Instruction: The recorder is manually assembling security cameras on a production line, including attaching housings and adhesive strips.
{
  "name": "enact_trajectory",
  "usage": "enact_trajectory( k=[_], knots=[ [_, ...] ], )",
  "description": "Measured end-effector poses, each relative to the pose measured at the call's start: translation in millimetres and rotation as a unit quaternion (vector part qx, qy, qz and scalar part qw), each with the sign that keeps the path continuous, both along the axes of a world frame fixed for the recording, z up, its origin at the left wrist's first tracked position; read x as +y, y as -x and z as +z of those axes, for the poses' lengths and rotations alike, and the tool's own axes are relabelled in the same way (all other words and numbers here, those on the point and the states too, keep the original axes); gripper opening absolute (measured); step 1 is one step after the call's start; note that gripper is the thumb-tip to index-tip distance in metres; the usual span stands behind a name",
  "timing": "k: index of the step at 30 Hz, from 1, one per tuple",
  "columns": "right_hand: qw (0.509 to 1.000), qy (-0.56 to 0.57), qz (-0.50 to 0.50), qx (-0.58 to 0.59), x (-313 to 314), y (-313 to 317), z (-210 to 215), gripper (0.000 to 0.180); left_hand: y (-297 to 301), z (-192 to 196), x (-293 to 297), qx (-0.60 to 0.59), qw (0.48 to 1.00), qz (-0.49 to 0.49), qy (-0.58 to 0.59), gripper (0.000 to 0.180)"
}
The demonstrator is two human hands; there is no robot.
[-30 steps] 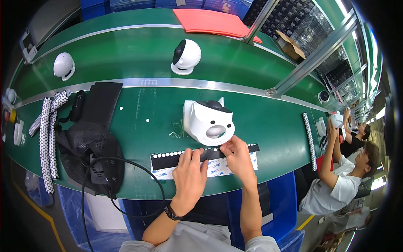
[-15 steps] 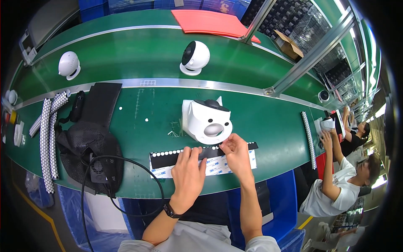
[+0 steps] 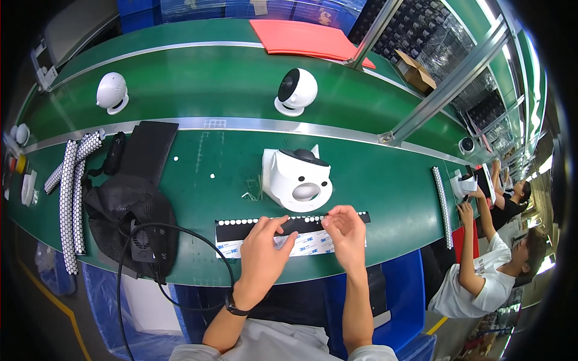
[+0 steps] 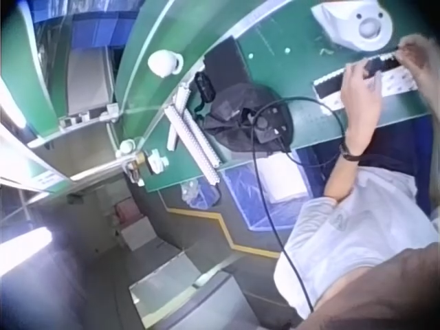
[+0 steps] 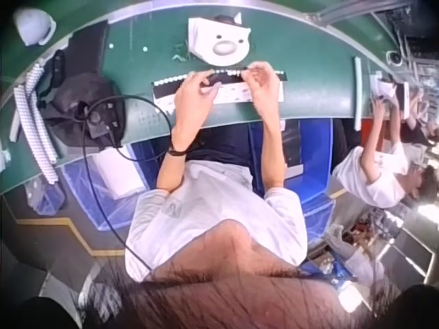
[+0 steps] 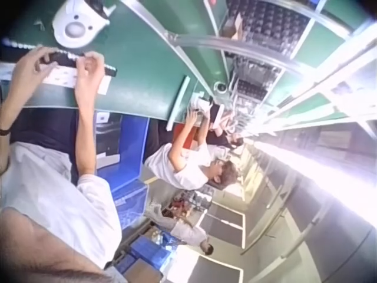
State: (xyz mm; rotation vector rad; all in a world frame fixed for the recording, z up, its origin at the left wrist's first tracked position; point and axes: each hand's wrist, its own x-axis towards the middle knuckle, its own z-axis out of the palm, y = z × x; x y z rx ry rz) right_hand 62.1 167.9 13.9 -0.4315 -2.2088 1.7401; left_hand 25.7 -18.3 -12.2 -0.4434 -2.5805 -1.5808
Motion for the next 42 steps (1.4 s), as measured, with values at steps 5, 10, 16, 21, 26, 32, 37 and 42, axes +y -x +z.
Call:
enact_trajectory(
  k=[5,10,16,21,26,32,37,42],
  knots=[
    [0.997,0.037,0.063,0.035,-26,-9,15,0.026,13,3,-16,-0.154,0.966,-0.052,-0.202,0.029],
    [0.998,-0.011,0.041,0.043,-49,9,19,0.011,22,11,-13,-0.19,0.944,-0.049,-0.264,0.029],
    [0.978,-0.195,0.025,0.067,-56,25,19,0.009,29,15,-6,-0.183,0.938,-0.036,-0.294,0.027],
    [0.965,-0.252,0.002,0.073,-71,28,26,0.008,34,12,-4,-0.171,0.932,-0.023,-0.319,0.023],
    [0.953,-0.288,-0.021,0.089,-74,34,23,0.009,34,15,-3,-0.179,0.93,-0.02,-0.32,0.022],
    [0.953,-0.288,-0.03,0.091,-76,37,20,0.01,34,15,-4,-0.182,0.933,-0.016,-0.311,0.022],
    [0.947,-0.301,-0.037,0.102,-77,37,17,0.01,32,15,-3,-0.172,0.936,-0.016,-0.307,0.024],
    [0.931,-0.341,-0.063,0.118,-80,39,8,0.012,30,12,-2,-0.176,0.934,-0.018,-0.312,0.024]
  ],
)
